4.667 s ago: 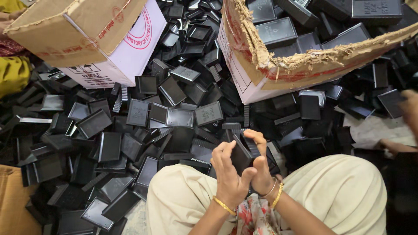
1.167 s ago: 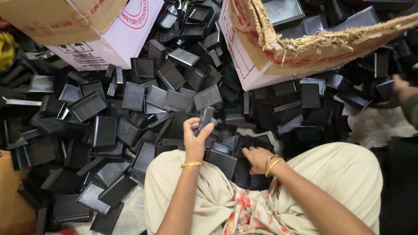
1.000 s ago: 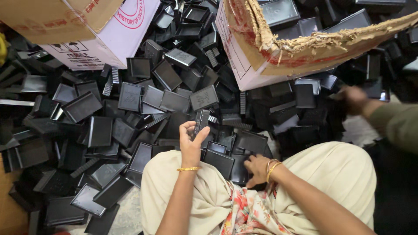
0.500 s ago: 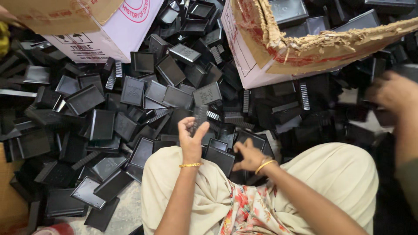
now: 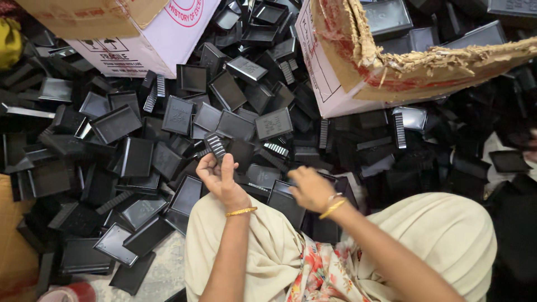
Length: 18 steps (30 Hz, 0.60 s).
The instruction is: The person sits on the floor among large piles of black plastic boxes and picks them up one at a time, turning each over in both hands and placing it back or tossing it toward a cardboard box. Other people nearby handle the same boxes.
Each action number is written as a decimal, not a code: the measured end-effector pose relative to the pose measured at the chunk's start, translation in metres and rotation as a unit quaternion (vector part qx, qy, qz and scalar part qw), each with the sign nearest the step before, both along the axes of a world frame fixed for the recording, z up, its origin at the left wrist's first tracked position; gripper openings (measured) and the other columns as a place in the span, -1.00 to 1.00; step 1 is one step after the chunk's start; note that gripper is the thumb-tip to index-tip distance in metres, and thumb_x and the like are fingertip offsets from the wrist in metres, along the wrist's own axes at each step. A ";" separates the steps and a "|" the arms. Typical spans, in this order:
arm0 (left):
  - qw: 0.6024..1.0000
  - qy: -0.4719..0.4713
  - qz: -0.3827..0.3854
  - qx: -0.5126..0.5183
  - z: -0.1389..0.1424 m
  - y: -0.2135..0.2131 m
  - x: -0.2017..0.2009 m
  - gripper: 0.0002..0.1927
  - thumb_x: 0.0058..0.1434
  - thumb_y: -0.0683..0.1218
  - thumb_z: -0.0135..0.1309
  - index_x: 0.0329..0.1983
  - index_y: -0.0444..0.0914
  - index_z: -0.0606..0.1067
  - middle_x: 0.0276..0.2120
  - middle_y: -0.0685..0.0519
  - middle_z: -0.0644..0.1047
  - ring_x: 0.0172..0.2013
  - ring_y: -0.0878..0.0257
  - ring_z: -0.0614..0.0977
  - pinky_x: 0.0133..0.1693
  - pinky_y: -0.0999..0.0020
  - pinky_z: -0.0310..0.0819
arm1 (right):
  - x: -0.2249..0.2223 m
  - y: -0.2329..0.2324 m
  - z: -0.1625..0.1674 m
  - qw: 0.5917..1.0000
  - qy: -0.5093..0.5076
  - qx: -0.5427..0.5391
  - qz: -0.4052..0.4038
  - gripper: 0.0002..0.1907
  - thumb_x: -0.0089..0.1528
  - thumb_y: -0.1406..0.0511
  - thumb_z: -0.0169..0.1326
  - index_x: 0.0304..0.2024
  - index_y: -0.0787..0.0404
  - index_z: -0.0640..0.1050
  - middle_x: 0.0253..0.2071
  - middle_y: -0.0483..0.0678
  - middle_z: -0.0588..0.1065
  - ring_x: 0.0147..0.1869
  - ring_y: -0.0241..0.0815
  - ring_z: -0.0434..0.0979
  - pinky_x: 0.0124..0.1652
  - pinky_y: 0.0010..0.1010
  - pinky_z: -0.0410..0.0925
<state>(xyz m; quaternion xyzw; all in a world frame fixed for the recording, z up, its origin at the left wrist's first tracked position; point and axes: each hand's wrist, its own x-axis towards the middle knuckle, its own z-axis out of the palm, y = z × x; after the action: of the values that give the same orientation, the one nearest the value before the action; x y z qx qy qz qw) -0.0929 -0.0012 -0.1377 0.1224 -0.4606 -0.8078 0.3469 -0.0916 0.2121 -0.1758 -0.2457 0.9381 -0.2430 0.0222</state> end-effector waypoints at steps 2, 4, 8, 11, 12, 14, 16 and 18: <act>1.000 0.004 -0.003 0.004 0.001 0.000 0.000 -0.59 0.29 -0.14 0.19 0.12 -0.28 0.32 -0.04 0.05 0.45 -0.14 0.36 0.50 -0.14 0.47 0.47 | 0.004 -0.020 -0.010 0.999 -0.049 0.004 -0.002 -0.45 0.19 0.12 0.17 0.11 0.32 0.44 -0.03 0.22 0.47 0.06 0.25 0.46 0.03 -0.05 0.36; 1.000 0.003 0.003 0.002 0.001 -0.003 0.001 -0.59 0.28 -0.15 0.19 0.12 -0.28 0.32 -0.04 0.05 0.45 -0.13 0.37 0.50 -0.14 0.47 0.47 | 0.007 -0.033 -0.014 0.993 -0.115 0.008 -0.005 -0.35 0.19 0.02 0.19 0.15 0.33 0.43 -0.01 0.25 0.46 0.07 0.26 0.46 0.04 -0.05 0.35; 1.000 -0.012 0.010 0.015 -0.001 -0.004 0.001 -0.61 0.30 -0.14 0.17 0.12 -0.30 0.33 -0.07 0.03 0.47 -0.16 0.34 0.52 -0.16 0.44 0.51 | 0.015 -0.021 -0.003 0.961 -0.237 -0.045 0.133 -0.35 0.21 -0.05 0.18 0.11 0.31 0.49 0.02 0.20 0.48 0.12 0.17 0.51 0.10 -0.13 0.35; 1.000 -0.002 0.002 0.022 -0.003 0.000 -0.004 -0.60 0.30 -0.14 0.17 0.12 -0.28 0.32 -0.06 0.05 0.47 -0.14 0.35 0.53 -0.14 0.44 0.51 | 0.006 -0.016 -0.003 0.948 -0.271 -0.011 0.170 -0.44 0.27 -0.03 0.10 0.09 0.26 0.49 -0.02 0.15 0.47 0.07 0.09 0.55 0.09 -0.22 0.39; 1.000 0.001 0.001 0.018 -0.004 0.002 -0.005 -0.59 0.29 -0.14 0.18 0.13 -0.27 0.31 -0.06 0.06 0.47 -0.13 0.35 0.53 -0.14 0.45 0.51 | -0.001 -0.022 -0.007 0.960 -0.234 -0.022 0.154 -0.52 0.34 -0.01 0.08 0.01 0.25 0.54 -0.04 0.13 0.51 0.05 0.08 0.55 0.10 -0.23 0.41; 1.000 -0.002 -0.003 0.012 -0.005 0.003 -0.005 -0.59 0.30 -0.14 0.18 0.12 -0.27 0.31 -0.05 0.06 0.47 -0.14 0.35 0.52 -0.13 0.45 0.49 | -0.018 -0.040 -0.016 0.985 -0.114 -0.020 0.125 -0.65 0.34 0.09 0.11 0.02 0.18 0.53 0.02 0.10 0.50 0.07 0.10 0.54 0.11 -0.24 0.43; 1.000 -0.004 -0.003 0.004 -0.005 0.001 -0.002 -0.59 0.30 -0.14 0.19 0.12 -0.27 0.31 -0.06 0.07 0.47 -0.14 0.35 0.51 -0.14 0.45 0.47 | -0.032 -0.064 -0.024 0.993 0.053 -0.003 0.102 -0.50 0.20 0.27 0.20 0.19 0.05 0.43 0.14 0.11 0.43 0.16 0.15 0.52 0.12 -0.21 0.43; 1.000 -0.012 -0.001 0.000 -0.006 -0.002 0.002 -0.59 0.29 -0.15 0.19 0.13 -0.27 0.32 -0.07 0.07 0.46 -0.15 0.35 0.50 -0.14 0.45 0.45 | -0.044 -0.082 -0.018 0.986 -0.009 0.129 0.103 -0.15 0.00 0.30 0.30 0.33 -0.10 0.30 0.21 0.23 0.32 0.08 0.24 0.47 -0.02 -0.08 0.41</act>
<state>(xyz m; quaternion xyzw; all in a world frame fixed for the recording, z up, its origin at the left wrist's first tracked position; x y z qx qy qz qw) -0.0914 -0.0029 -0.1436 0.1316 -0.4648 -0.8067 0.3403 -0.1353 0.1305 -0.1938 -0.3339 0.9311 -0.1186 0.0869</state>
